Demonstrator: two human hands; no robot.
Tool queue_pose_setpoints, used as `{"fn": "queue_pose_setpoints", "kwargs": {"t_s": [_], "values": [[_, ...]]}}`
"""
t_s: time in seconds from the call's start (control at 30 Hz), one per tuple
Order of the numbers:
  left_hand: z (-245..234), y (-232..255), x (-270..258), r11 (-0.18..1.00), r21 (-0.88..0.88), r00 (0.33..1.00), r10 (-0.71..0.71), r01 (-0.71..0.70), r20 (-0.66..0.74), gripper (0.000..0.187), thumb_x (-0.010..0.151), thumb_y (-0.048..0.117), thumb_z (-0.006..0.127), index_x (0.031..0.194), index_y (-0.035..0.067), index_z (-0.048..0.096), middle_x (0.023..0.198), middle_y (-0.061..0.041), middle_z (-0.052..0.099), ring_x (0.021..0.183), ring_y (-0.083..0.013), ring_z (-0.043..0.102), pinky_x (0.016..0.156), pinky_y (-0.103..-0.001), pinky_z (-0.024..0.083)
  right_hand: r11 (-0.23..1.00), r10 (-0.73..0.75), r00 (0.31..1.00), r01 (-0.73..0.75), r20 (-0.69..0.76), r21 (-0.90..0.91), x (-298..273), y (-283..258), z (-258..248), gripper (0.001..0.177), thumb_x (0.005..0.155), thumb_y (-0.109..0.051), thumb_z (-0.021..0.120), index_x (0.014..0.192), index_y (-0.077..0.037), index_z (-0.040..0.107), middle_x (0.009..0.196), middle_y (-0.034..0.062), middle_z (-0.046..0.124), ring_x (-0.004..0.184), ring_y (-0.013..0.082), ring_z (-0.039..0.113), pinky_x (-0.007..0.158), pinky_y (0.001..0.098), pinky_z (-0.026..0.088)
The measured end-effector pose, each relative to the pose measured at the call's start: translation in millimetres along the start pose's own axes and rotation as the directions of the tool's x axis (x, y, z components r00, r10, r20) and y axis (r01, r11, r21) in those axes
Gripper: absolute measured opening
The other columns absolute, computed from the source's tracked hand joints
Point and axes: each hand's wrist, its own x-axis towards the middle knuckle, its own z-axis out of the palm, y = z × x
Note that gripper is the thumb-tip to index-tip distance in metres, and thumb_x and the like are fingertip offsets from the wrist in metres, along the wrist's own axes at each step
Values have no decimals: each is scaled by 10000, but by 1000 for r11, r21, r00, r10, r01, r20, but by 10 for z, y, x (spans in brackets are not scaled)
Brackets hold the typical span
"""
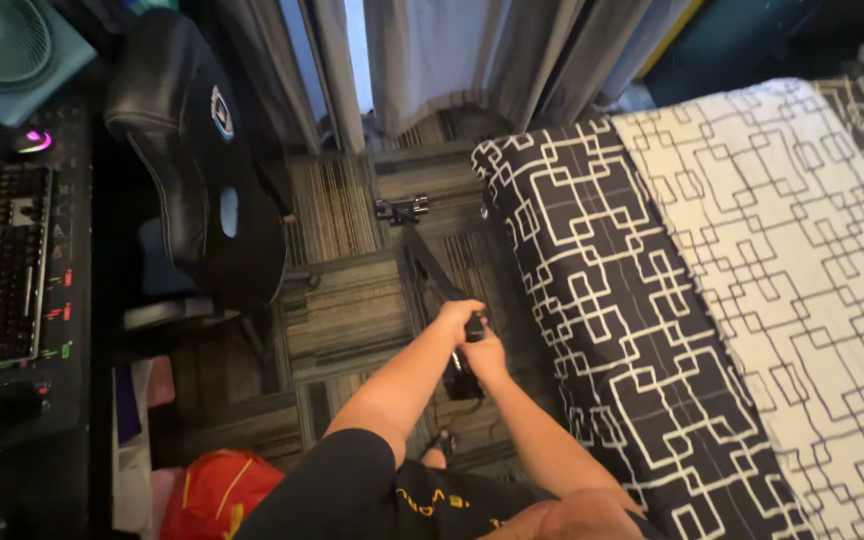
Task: The person uses a cordless stick vacuum to clean a patterned carpet in a bedroom. They move a gaming chair aside, vacuum around the desk and bed, then continue into a hallway, cleaning along the doorways and baseboards.
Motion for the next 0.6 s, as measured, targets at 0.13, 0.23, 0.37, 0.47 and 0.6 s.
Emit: {"fn": "queue_pose_setpoints", "kwargs": {"t_s": [0.13, 0.23, 0.37, 0.47, 0.6], "values": [[-48, 56, -321, 965, 219, 986, 158, -142, -56, 401, 786, 275, 800, 952, -37, 611, 829, -152, 641, 725, -304, 633, 647, -517, 542, 977, 139, 979, -160, 148, 138, 143, 130, 86, 391, 813, -141, 749, 1137, 55, 653, 831, 185, 646, 665, 280, 581, 581, 428, 448], [35, -338, -882, 867, 405, 949, 315, -292, 11, 827, 680, 301, 822, 1314, -69, 443, 987, -208, 645, 883, -356, 671, 766, -576, 582, 995, 64, 998, -61, 29, -82, 3, 220, -98, 357, 913, -280, 677, 1180, -42, 674, 1017, 75, 735, 923, 172, 712, 792, 339, 555], [111, -476, -1396, 544, 781, 854, 520, -307, -26, 1099, 712, 365, 803, 1514, -86, 201, 1158, -330, 666, 1075, -442, 678, 943, -462, 545, 972, 146, 982, -164, 117, 168, -154, 277, -244, 302, 933, -241, 590, 1136, -47, 701, 1061, 67, 755, 946, 170, 707, 793, 343, 553], [108, -78, -1352, 530, 804, 873, 488, -269, -30, 1124, 723, 330, 756, 1567, -82, 138, 1217, -334, 655, 1126, -432, 675, 958, -435, 542, 982, 115, 989, -127, 88, 141, 44, 117, -87, 257, 933, -189, 631, 1102, -7, 696, 1035, 105, 747, 919, 195, 695, 775, 372, 559], [72, 575, -798, 548, 766, 824, 565, -335, -44, 1099, 703, 312, 784, 1561, -48, 198, 1258, -318, 638, 1153, -417, 658, 979, -425, 533, 976, 53, 991, -77, 122, 205, 739, -258, 339, 268, 920, -193, 628, 1101, -8, 697, 1009, 95, 736, 892, 205, 686, 747, 391, 560]]}}
